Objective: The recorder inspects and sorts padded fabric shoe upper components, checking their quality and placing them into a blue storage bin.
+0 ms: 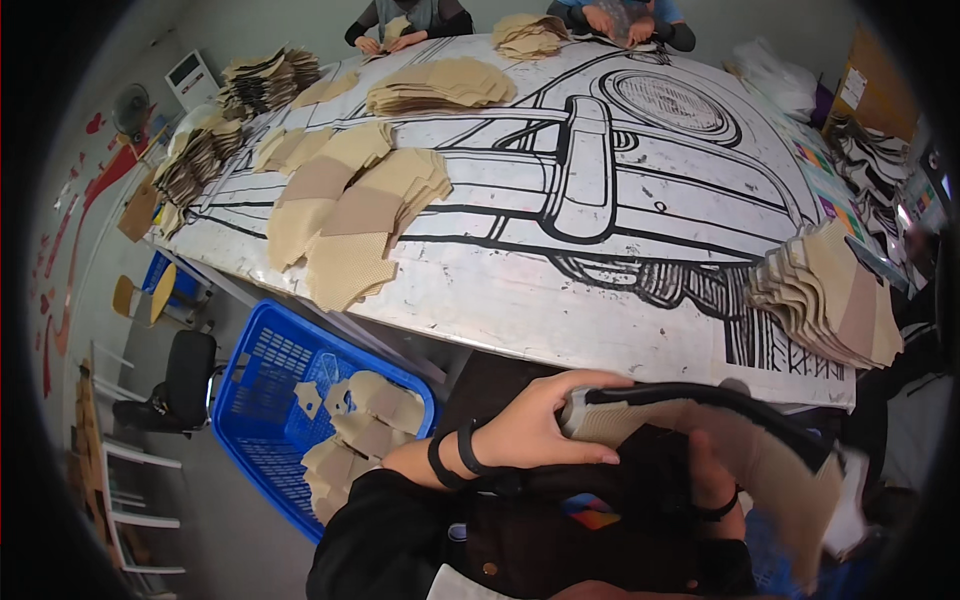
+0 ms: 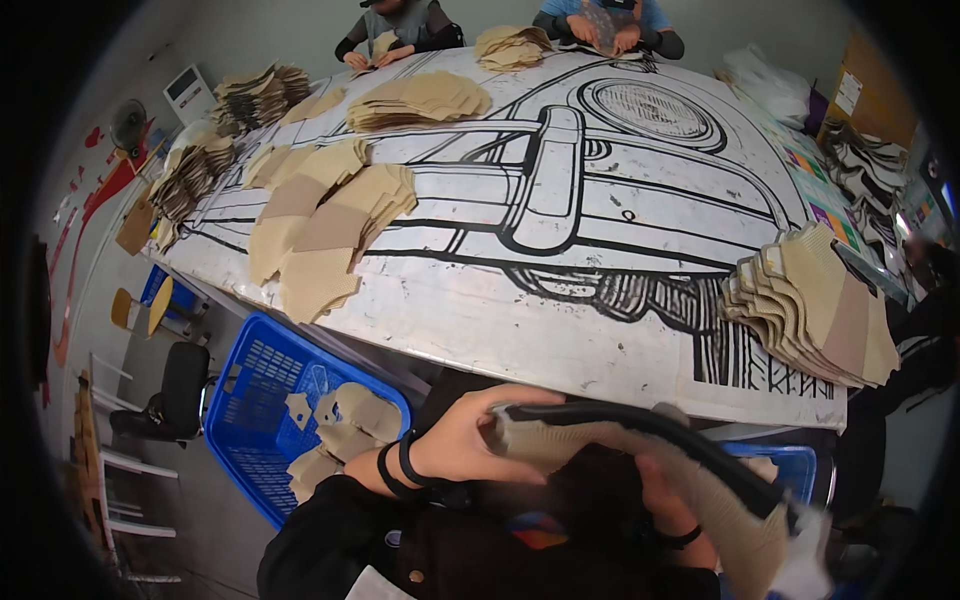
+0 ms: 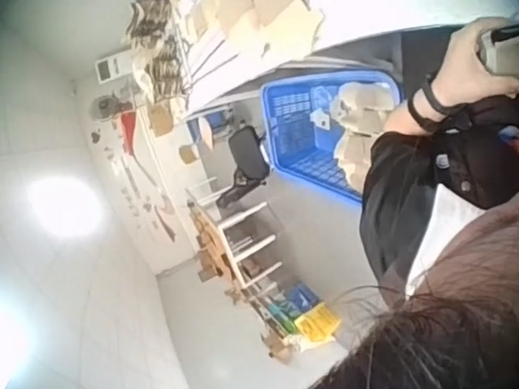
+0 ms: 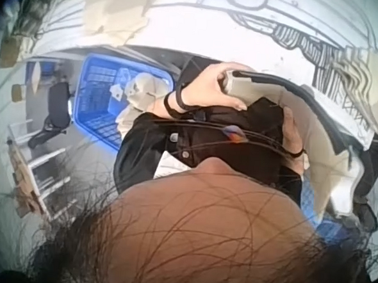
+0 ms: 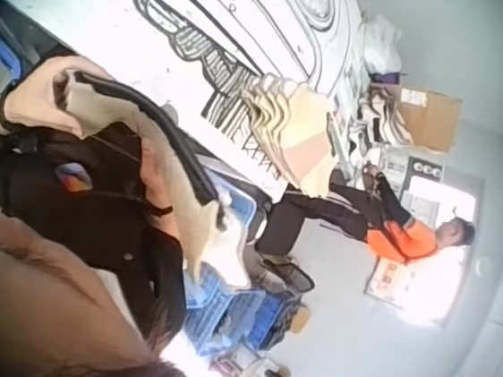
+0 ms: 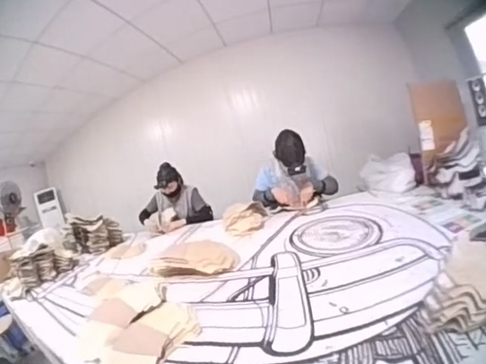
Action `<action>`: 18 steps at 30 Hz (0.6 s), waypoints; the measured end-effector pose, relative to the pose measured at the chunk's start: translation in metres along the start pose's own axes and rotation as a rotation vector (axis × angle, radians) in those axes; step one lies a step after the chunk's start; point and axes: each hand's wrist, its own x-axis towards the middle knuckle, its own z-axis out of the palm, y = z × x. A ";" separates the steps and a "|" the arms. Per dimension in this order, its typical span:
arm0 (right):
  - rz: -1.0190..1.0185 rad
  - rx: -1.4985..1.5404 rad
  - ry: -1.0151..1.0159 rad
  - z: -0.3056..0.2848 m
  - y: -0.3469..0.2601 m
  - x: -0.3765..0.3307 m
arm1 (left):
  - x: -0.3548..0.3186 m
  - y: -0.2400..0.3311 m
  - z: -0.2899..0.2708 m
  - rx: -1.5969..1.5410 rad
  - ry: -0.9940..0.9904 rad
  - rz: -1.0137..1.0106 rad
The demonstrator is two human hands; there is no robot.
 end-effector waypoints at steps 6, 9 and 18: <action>-0.091 -0.196 0.072 0.006 0.002 0.000 | -0.006 0.001 0.009 0.241 0.116 0.080; -0.234 -0.276 0.070 0.006 0.003 -0.001 | -0.009 -0.001 0.014 0.281 0.141 0.136; -0.366 -0.067 -0.022 0.007 0.018 0.009 | -0.011 -0.006 0.002 0.337 0.131 0.328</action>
